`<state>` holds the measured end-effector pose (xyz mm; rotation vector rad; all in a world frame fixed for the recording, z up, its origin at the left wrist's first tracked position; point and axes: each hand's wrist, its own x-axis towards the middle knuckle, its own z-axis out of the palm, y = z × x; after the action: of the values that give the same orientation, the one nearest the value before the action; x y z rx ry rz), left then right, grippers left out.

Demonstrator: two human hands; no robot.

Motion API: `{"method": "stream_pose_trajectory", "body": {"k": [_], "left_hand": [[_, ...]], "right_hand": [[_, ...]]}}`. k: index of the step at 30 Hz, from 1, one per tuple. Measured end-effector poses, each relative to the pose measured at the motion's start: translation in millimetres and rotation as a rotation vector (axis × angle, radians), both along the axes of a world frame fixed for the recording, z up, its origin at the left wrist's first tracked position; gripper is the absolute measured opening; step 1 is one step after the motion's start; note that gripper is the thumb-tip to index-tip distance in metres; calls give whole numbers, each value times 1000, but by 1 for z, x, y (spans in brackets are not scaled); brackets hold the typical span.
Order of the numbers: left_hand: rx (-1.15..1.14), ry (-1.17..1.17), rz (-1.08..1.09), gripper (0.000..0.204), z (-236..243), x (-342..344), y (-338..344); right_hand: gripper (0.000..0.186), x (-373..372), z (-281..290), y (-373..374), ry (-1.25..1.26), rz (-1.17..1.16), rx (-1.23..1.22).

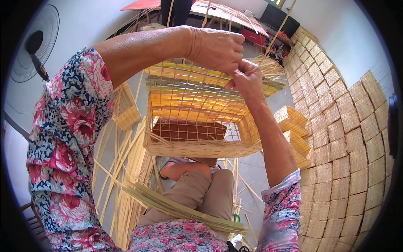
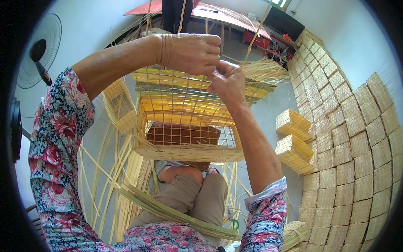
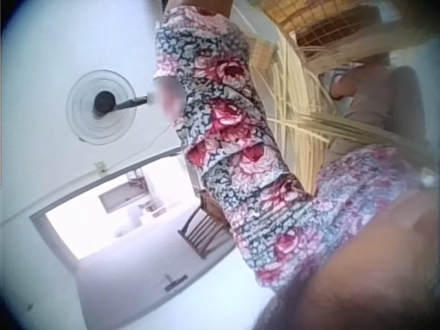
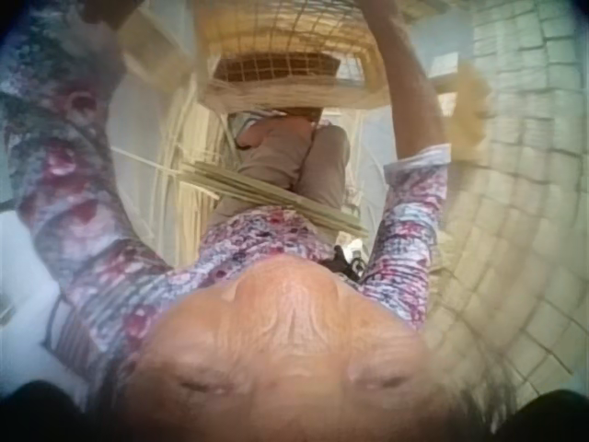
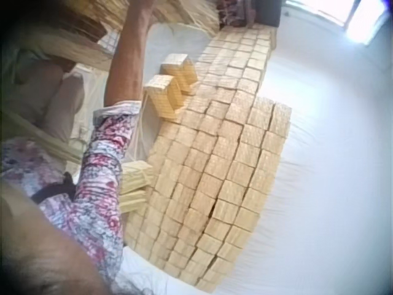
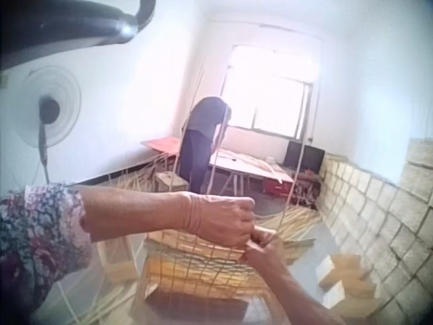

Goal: The person weaves a rectangular basket using thin bamboo strips, interlacing them by hand to form the sides and base. The basket is rotated and adjusted frequently to maintain alignment and tension.

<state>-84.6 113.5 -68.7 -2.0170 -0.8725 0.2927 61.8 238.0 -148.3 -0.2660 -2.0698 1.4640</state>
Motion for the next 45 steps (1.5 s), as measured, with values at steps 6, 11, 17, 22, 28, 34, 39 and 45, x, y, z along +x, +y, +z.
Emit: {"method": "stream_pose_trajectory", "body": {"k": [6,11,17,22,28,34,39,45], "left_hand": [[167,-82,345,9,-24,30,-4],[366,-533,672,15,-50,68,-10],[556,-1050,427,18,-133,40,-53],[528,-1367,371,14,-149,27,-62],[491,-1658,325,17,-150,14,-72],[596,-1345,345,16,-148,13,-89],[566,-1186,369,15,-145,14,-92],[576,-1065,391,12,-141,15,-100]], "right_hand": [[11,-3,-9,4,9,-61,82],[11,-12,-17,11,36,-44,96],[16,-4,1,-2,-56,-111,26],[22,-1,4,2,-126,-49,118],[19,-1,-4,0,106,-232,781],[11,-5,3,-51,257,-129,1254],[10,-11,-2,-57,235,-64,1297],[18,-12,0,-60,159,-36,1216]]}}
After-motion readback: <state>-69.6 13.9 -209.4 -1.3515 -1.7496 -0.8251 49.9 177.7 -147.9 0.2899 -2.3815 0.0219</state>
